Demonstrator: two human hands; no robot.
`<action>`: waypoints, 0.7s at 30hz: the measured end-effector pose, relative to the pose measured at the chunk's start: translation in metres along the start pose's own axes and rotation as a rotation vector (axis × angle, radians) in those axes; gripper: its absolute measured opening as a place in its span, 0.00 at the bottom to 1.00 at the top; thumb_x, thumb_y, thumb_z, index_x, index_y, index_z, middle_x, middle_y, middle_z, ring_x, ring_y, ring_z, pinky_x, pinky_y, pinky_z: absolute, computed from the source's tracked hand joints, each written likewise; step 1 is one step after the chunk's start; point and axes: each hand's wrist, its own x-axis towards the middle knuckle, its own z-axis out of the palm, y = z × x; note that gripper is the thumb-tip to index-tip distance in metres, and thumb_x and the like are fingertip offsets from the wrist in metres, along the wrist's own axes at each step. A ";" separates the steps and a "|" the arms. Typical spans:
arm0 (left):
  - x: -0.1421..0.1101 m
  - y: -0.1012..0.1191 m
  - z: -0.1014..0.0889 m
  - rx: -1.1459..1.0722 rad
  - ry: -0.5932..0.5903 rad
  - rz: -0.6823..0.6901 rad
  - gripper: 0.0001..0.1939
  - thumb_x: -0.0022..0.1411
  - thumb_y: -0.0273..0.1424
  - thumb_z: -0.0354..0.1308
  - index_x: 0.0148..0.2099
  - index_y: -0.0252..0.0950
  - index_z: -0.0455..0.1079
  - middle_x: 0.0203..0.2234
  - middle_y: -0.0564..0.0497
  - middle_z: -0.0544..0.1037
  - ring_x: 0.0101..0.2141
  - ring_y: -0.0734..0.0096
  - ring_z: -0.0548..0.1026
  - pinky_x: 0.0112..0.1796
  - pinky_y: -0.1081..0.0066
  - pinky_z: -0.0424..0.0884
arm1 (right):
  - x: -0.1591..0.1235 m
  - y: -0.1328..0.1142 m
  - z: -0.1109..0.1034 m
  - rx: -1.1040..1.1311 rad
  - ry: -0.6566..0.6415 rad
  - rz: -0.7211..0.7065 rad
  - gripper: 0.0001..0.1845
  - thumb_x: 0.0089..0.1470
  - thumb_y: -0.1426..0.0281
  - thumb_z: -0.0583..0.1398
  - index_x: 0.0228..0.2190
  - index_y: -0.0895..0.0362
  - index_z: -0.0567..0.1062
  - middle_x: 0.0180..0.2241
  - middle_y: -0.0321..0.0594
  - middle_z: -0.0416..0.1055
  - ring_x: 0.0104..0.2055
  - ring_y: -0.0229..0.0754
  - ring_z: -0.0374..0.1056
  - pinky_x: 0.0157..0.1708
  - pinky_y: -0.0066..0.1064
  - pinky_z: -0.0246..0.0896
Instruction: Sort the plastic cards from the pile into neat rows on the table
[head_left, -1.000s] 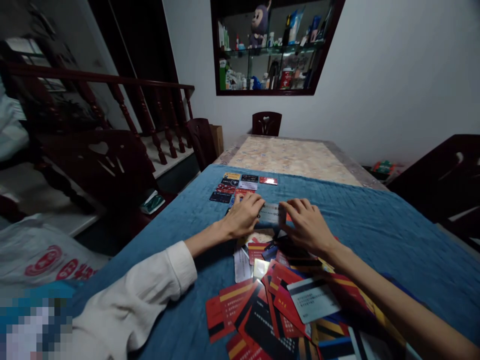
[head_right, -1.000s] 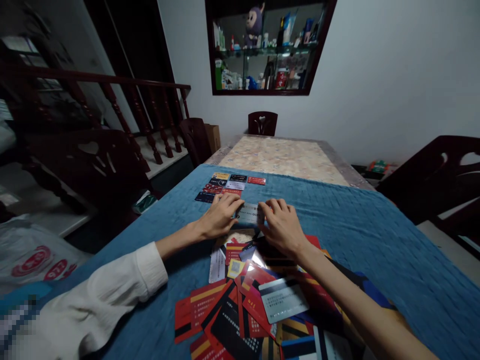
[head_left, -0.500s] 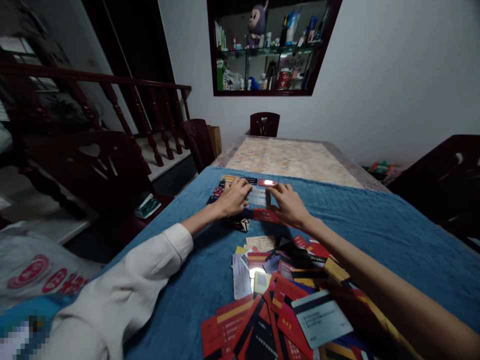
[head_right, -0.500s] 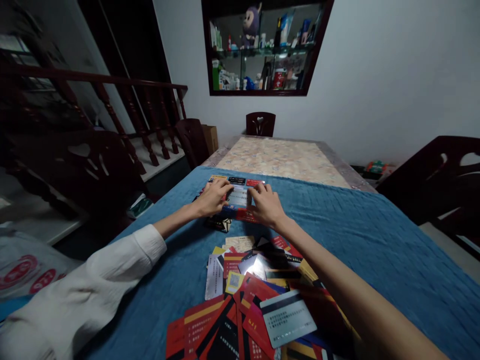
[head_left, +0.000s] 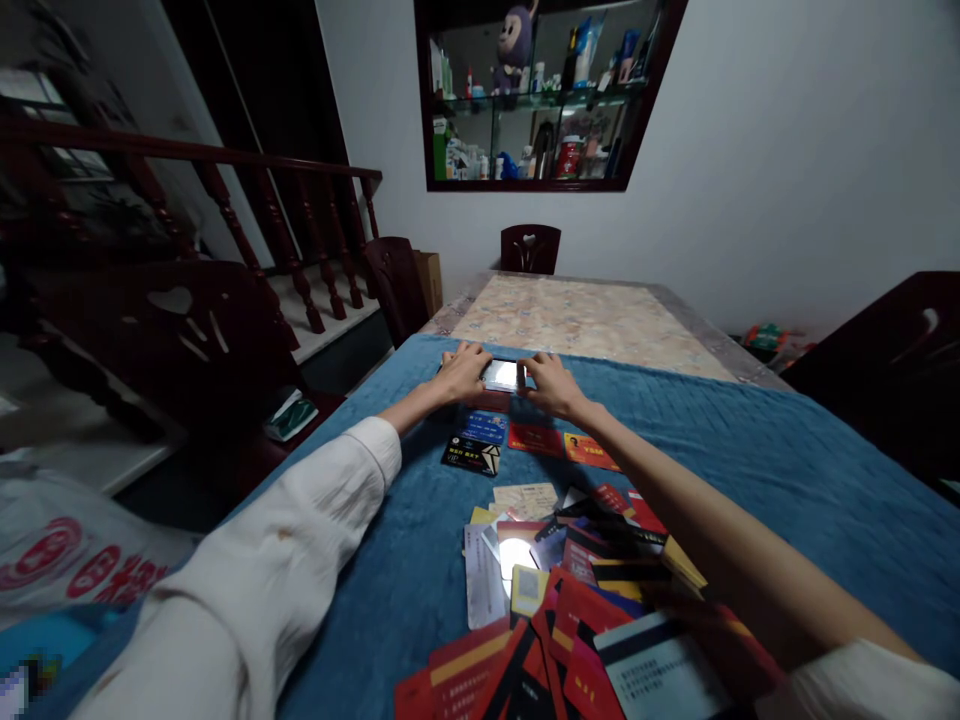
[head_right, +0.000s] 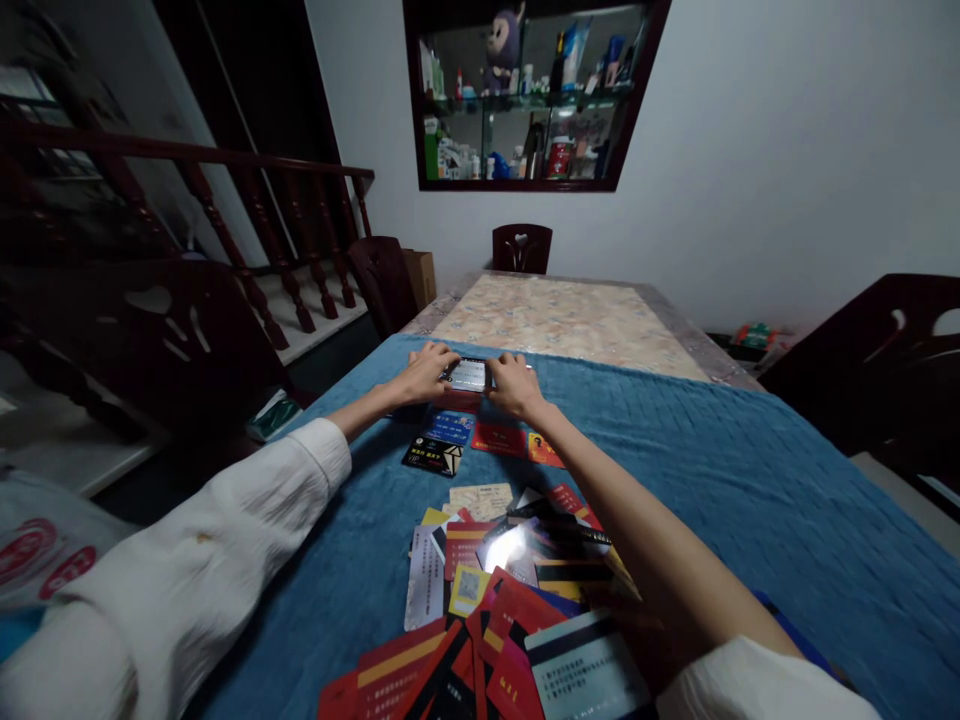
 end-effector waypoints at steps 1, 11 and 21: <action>0.003 -0.003 0.002 0.002 -0.009 -0.009 0.22 0.57 0.25 0.59 0.55 0.37 0.69 0.53 0.41 0.69 0.56 0.47 0.63 0.51 0.48 0.65 | 0.004 0.000 0.001 -0.006 -0.016 0.008 0.21 0.57 0.69 0.60 0.53 0.55 0.71 0.54 0.52 0.67 0.55 0.56 0.59 0.44 0.39 0.61; 0.027 -0.028 0.029 0.018 -0.070 -0.049 0.20 0.55 0.26 0.59 0.51 0.37 0.72 0.51 0.42 0.72 0.56 0.45 0.65 0.51 0.49 0.65 | 0.040 0.004 0.030 -0.035 -0.117 0.039 0.21 0.58 0.67 0.59 0.52 0.57 0.73 0.52 0.52 0.69 0.53 0.55 0.62 0.45 0.37 0.61; 0.044 -0.036 0.042 0.057 -0.113 -0.050 0.19 0.55 0.25 0.57 0.50 0.37 0.72 0.51 0.42 0.73 0.55 0.47 0.65 0.51 0.52 0.64 | 0.063 0.018 0.053 -0.053 -0.149 0.024 0.21 0.57 0.65 0.59 0.52 0.59 0.74 0.51 0.54 0.71 0.53 0.54 0.65 0.49 0.37 0.59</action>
